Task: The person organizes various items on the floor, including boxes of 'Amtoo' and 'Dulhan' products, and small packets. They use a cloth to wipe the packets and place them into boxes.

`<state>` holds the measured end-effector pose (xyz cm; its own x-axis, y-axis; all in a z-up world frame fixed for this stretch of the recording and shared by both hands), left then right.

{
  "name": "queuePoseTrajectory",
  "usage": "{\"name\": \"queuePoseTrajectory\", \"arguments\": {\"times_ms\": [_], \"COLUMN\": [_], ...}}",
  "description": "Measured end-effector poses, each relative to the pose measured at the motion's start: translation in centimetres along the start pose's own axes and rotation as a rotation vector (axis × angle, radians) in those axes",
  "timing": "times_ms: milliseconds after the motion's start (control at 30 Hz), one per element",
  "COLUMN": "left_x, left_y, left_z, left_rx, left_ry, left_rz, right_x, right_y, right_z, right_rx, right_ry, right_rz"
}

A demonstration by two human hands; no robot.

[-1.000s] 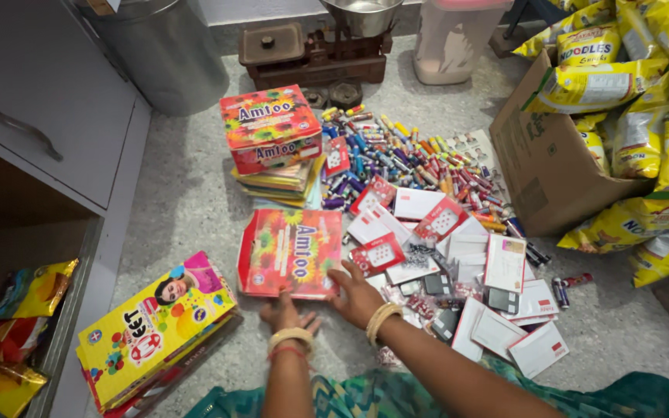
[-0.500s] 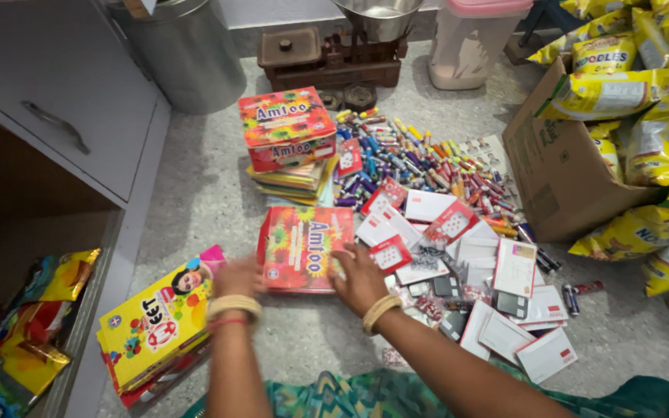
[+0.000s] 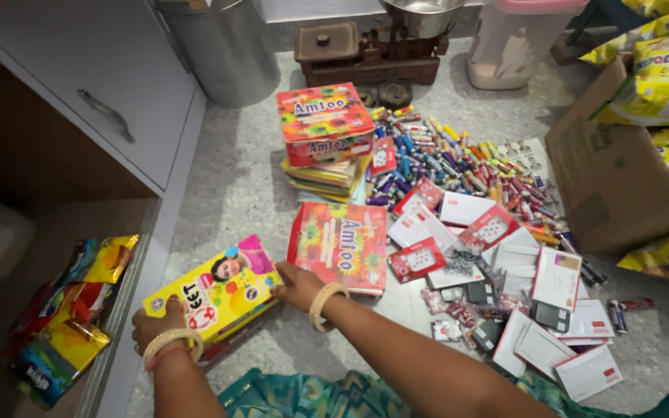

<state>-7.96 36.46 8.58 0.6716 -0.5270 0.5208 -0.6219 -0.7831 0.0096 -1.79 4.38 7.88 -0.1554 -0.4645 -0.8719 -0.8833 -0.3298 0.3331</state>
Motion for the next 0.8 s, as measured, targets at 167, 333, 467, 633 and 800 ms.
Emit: {"name": "queuePoseTrajectory", "arguments": {"times_ms": [167,333,467,633,800], "left_x": [1.0,4.0,7.6,11.9,14.2], "left_y": [-0.4,0.0,-1.0,-1.1,4.2], "left_z": [-1.2,-3.5,-3.0,4.6,14.8], "left_rx": [-0.034,0.090,0.116,-0.088,-0.338], "left_ry": [0.096,0.238,0.418,0.583,0.525], "left_rz": [-0.076,-0.017,0.185,0.280,0.438], "right_x": [-0.1,-0.3,-0.3,3.0,7.6], "right_y": [-0.4,0.4,-0.4,1.0,3.9], "right_z": [0.7,0.0,-3.8,-12.6,-19.4], "right_rx": [0.060,0.093,0.216,0.199,0.274], "right_ry": [0.017,-0.143,-0.329,-0.695,-0.655], "right_rz": [0.008,0.058,0.034,0.092,0.387]}}
Point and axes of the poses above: each hand's wrist, its own y-axis away from the middle knuckle, its own z-axis out of the palm, x = y × z, the point moved 4 cm from there along -y, towards the middle knuckle, and after that the axes turned 12 degrees about z, right-handed, at the moved point
